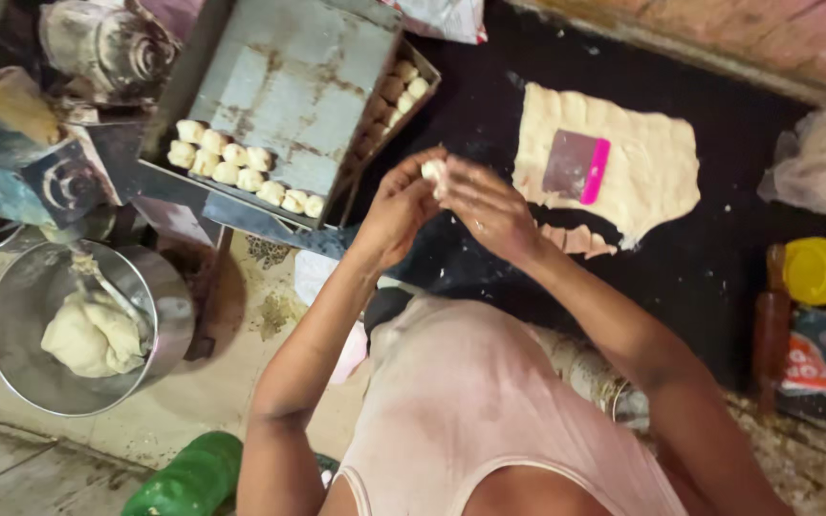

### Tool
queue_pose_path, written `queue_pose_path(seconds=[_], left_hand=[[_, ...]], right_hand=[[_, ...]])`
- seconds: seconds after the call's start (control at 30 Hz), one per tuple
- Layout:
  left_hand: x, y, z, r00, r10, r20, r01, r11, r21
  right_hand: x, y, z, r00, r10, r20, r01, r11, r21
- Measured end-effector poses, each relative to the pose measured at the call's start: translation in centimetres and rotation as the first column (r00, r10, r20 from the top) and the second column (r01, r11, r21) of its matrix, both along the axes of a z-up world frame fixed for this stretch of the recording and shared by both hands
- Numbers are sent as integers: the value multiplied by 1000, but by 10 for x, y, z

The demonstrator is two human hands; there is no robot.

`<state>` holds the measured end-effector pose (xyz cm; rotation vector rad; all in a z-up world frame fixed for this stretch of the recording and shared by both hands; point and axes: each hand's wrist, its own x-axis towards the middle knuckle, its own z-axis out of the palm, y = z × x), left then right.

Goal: The person cuts strips of dough using a bench scraper and rolls the individual pieces into small balls by hand before placing them into a metal tray.

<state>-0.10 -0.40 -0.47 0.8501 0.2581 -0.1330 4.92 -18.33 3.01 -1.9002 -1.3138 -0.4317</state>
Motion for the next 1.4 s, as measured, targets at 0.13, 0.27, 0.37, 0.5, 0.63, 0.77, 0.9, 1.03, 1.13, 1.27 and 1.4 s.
queue_pose_path(seconds=[0.13,0.27,0.37,0.5,0.63,0.77,0.9,1.03,1.13,1.27,1.4], left_hand=[[-18,22,2,974,-102,202,55,973,225],[-48,43,-4,906,-254,338,-39,746,665],[-64,62,6,944,-40,326,-158,815,558],[-110,108,43,919,97,382,-219,931,291],[-175,169,76,914,51,401,-398,290,870],[-233,199,78,975,111,191,-217,302,929],[-271,199,65,998,51,44,-60,370,927],[-295,209,56,999,-25,-38,45,438,898],[-309,215,54,995,-61,-77,97,463,881],[-304,220,57,993,-93,-76,111,470,876],[-295,223,62,990,-135,-44,101,455,885]], right_hand=[[23,28,9,846,-53,-530,65,998,4],[-2,58,11,-10,234,-972,-11,972,235],[-37,79,14,752,92,-653,-1,990,138],[-57,132,9,990,116,-79,-117,993,-5],[-17,218,-6,933,152,-327,-145,988,46],[-11,230,-25,892,44,-450,-110,987,-120],[-13,162,-24,699,-64,-713,78,997,-13],[-31,106,-9,640,-244,-729,166,970,-178],[-49,84,-1,625,-311,-716,147,948,-284],[-55,57,4,617,-366,-696,214,930,-299],[-63,22,7,593,-439,-675,275,898,-343]])
